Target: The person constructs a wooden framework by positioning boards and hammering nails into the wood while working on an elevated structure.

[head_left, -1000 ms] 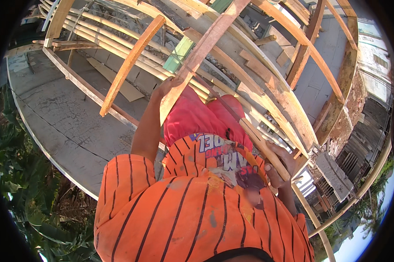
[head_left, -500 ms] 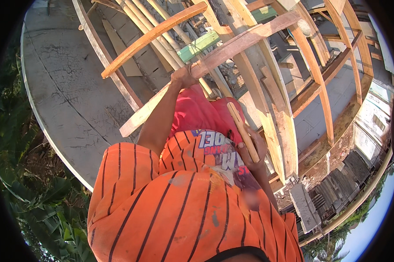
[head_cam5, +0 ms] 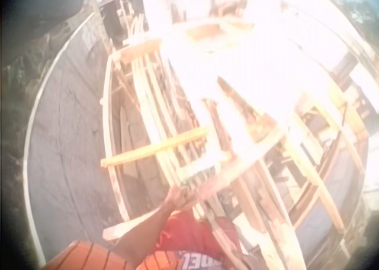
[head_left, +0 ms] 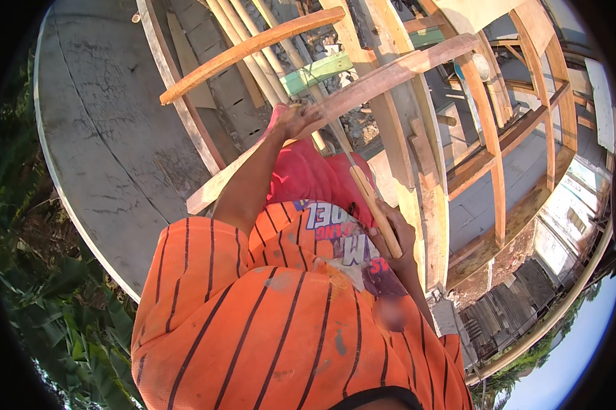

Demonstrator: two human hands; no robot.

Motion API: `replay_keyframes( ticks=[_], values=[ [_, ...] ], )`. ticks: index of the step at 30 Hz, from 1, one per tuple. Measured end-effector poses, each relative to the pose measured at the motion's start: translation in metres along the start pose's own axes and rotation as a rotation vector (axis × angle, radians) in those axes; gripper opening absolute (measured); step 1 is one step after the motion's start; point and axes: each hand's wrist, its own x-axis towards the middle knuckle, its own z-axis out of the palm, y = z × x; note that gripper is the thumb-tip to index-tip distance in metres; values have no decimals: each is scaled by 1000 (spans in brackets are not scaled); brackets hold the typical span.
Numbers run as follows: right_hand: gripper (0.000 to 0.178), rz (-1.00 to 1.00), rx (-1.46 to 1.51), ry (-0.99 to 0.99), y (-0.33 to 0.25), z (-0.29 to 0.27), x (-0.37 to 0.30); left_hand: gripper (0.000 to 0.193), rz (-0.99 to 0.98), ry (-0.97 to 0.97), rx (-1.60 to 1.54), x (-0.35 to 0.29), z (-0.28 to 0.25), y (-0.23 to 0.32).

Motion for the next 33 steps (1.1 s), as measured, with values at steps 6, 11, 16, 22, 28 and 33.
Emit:
replay_keyframes(
  ticks=[6, 11, 16, 22, 28, 33],
  values=[
    [49, -75, -93, 104, 0, -13, -29, 64, 132, 20, 82, -1, 2, -6],
    [50, 69, -25, -48, -14, 7, 42, 90, -25, 9, 127, -29, -3, 29],
    [50, -65, -167, 30, -1, 3, 13, 88, -8, -68, 61, -9, -4, 3],
    [47, 198, 199, 28, -13, 36, 80, 90, 64, -19, 59, 0, 17, -7],
    [47, -215, 46, 113, 16, 20, 28, 60, -59, -247, 90, 9, -3, 2],
    [45, 116, 154, 20, 1, 28, 68, 68, 341, -119, 18, 20, 21, -37]
  ],
)
